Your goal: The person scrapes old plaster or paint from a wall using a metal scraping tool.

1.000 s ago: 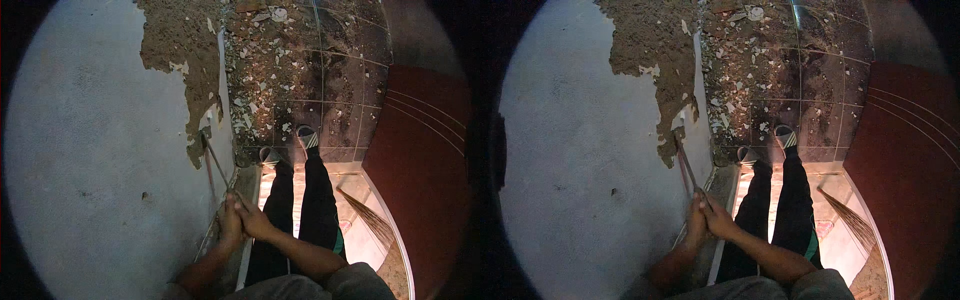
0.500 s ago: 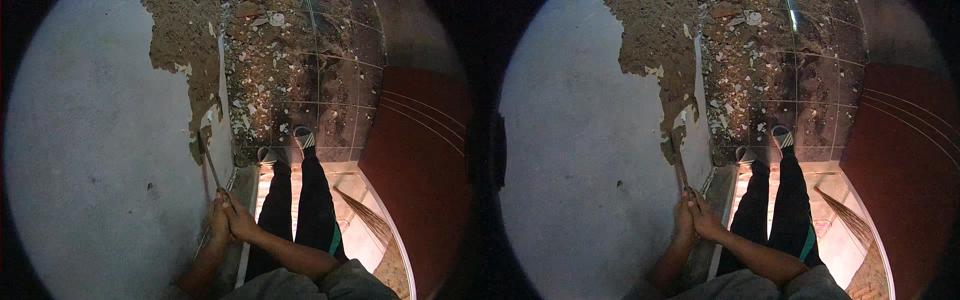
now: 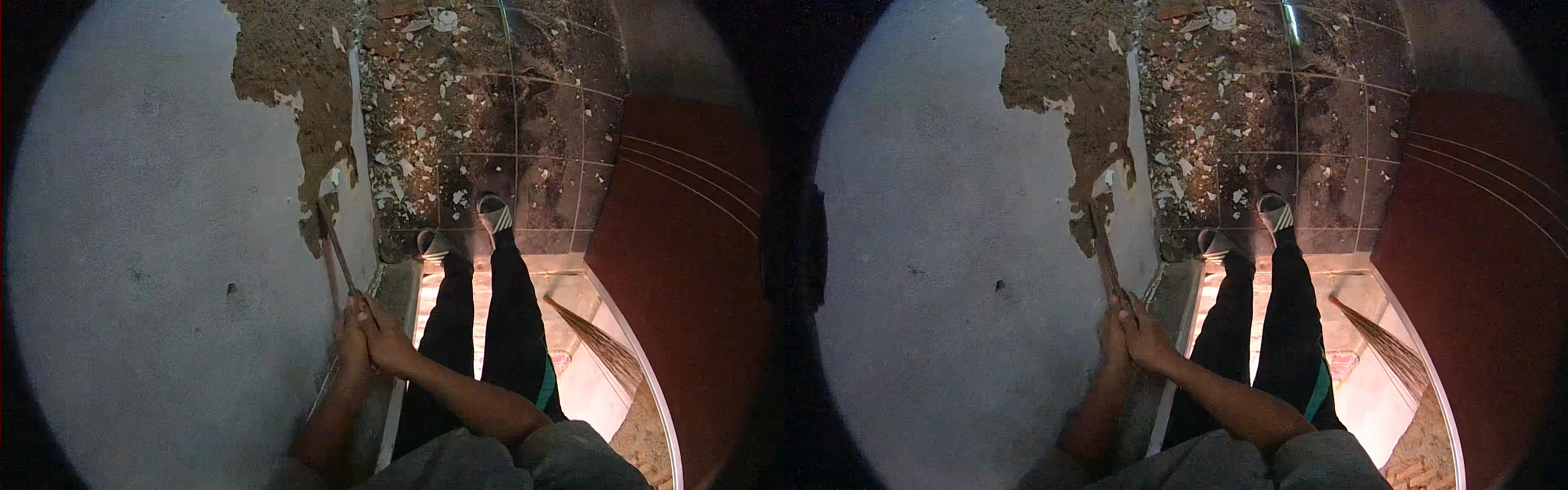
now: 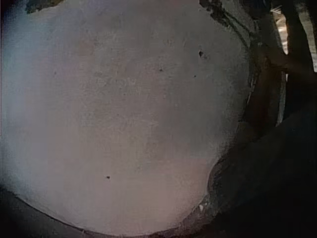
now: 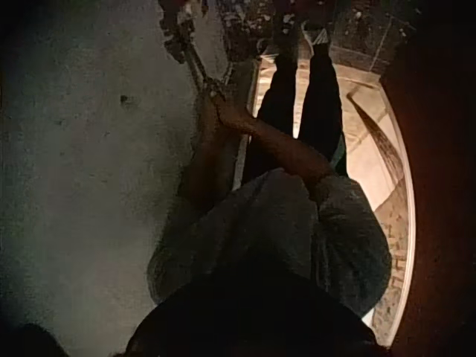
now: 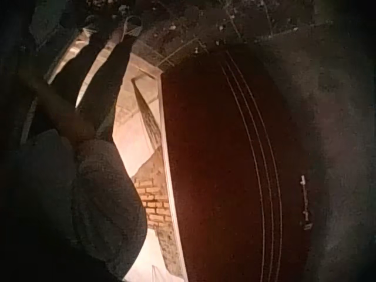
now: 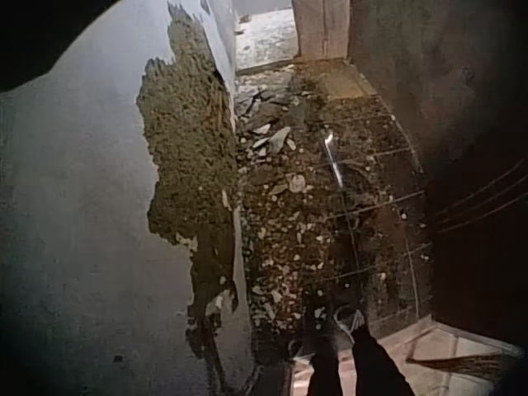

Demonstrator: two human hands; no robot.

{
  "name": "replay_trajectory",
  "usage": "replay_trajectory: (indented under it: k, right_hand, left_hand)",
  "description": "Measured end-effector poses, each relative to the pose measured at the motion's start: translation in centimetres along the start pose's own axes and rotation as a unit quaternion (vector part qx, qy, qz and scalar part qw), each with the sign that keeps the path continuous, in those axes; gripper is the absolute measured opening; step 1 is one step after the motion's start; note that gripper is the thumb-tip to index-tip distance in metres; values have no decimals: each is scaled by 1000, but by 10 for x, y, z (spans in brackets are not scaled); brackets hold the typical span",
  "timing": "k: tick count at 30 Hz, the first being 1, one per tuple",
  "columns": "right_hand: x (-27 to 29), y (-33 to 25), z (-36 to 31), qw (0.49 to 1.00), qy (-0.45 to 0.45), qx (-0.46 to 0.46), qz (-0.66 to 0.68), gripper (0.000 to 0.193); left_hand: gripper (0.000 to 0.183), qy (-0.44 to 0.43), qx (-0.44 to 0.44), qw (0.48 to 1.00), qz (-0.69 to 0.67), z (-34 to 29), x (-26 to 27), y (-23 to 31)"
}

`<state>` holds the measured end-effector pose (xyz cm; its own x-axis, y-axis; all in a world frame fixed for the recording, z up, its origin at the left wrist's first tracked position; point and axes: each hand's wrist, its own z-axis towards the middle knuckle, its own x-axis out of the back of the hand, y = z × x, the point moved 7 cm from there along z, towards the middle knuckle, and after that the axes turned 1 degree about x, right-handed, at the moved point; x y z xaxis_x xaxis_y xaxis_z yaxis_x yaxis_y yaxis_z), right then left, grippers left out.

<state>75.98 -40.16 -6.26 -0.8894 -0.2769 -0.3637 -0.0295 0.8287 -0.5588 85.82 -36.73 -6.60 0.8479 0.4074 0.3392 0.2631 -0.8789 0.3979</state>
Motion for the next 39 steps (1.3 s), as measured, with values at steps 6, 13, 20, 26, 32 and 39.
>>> replay_trajectory:
  k: [6, 13, 20, 26, 32, 39]
  right_hand:
    - [0, 2, 2, 999, 26, 18, -26, 57]
    - [2, 21, 7, 1000, 6, -6, 11, 55]
    - [5, 24, 15, 999, 37, 22, -10, 54]
    - [6, 11, 15, 999, 19, 44, -16, 55]
    - [15, -1, 10, 994, 53, 79, -54, 57]
    - [3, 6, 13, 1000, 12, 9, -8, 58]
  left_hand:
    - [52, 31, -3, 999, -7, -11, -11, 17]
    - [47, 68, 25, 994, -79, -14, -18, 11]
    - [45, 27, -11, 1000, 11, 10, -6, -2]
    - [43, 12, -13, 998, -55, 15, -6, -4]
    - [52, 25, -13, 999, -37, 0, -20, 12]
    - [51, 33, -22, 999, 5, 17, -1, -3]
